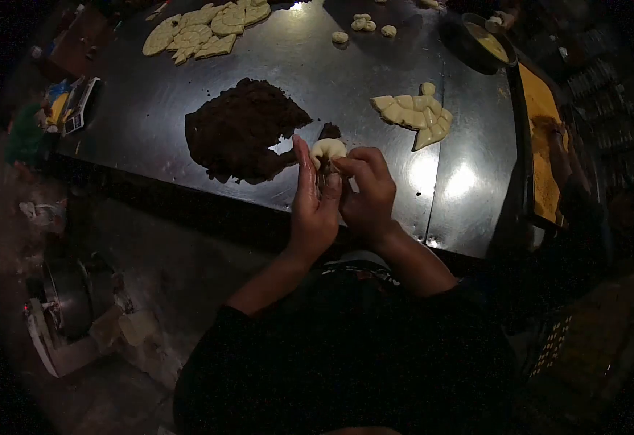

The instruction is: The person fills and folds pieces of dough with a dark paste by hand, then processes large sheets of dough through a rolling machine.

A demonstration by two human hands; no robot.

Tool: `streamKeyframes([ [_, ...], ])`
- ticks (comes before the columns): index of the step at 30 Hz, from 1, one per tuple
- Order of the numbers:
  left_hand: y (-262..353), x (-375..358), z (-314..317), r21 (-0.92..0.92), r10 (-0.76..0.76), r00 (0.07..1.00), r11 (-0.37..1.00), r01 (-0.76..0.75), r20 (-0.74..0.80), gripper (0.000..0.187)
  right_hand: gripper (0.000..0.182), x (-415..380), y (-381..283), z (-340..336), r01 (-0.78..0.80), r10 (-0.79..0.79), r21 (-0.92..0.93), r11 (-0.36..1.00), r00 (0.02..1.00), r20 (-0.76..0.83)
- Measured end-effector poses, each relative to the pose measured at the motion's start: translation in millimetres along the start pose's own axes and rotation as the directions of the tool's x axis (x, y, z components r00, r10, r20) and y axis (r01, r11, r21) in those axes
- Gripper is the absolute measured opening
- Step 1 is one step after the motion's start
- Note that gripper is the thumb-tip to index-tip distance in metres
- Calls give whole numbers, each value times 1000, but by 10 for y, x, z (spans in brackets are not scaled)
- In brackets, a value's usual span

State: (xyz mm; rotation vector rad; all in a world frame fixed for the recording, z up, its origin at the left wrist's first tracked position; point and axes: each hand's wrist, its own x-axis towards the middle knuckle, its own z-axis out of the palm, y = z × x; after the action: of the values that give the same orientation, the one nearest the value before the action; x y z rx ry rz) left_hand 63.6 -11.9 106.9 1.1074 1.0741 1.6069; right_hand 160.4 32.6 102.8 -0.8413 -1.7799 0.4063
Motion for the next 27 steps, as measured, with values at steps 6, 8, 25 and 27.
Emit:
streamKeyframes([
  [6,140,48,-301,-348,-142,837,863,367,529,70,31,53,36,-83,67,-70,-100,993,997,-25],
  [8,231,74,-323,-231,-163,850,921,314,501,66,30,103,124,-263,-39,40,-10,999,999,34],
  [25,184,-55,-55,-291,-28,998,956,45,61,28,17,126,-206,-419,-341,165,602,722,930,329],
  [27,144,-73,-42,-382,-177,982,914,137,-72,33,16,40,-286,-337,-242,162,418,876,963,217],
])
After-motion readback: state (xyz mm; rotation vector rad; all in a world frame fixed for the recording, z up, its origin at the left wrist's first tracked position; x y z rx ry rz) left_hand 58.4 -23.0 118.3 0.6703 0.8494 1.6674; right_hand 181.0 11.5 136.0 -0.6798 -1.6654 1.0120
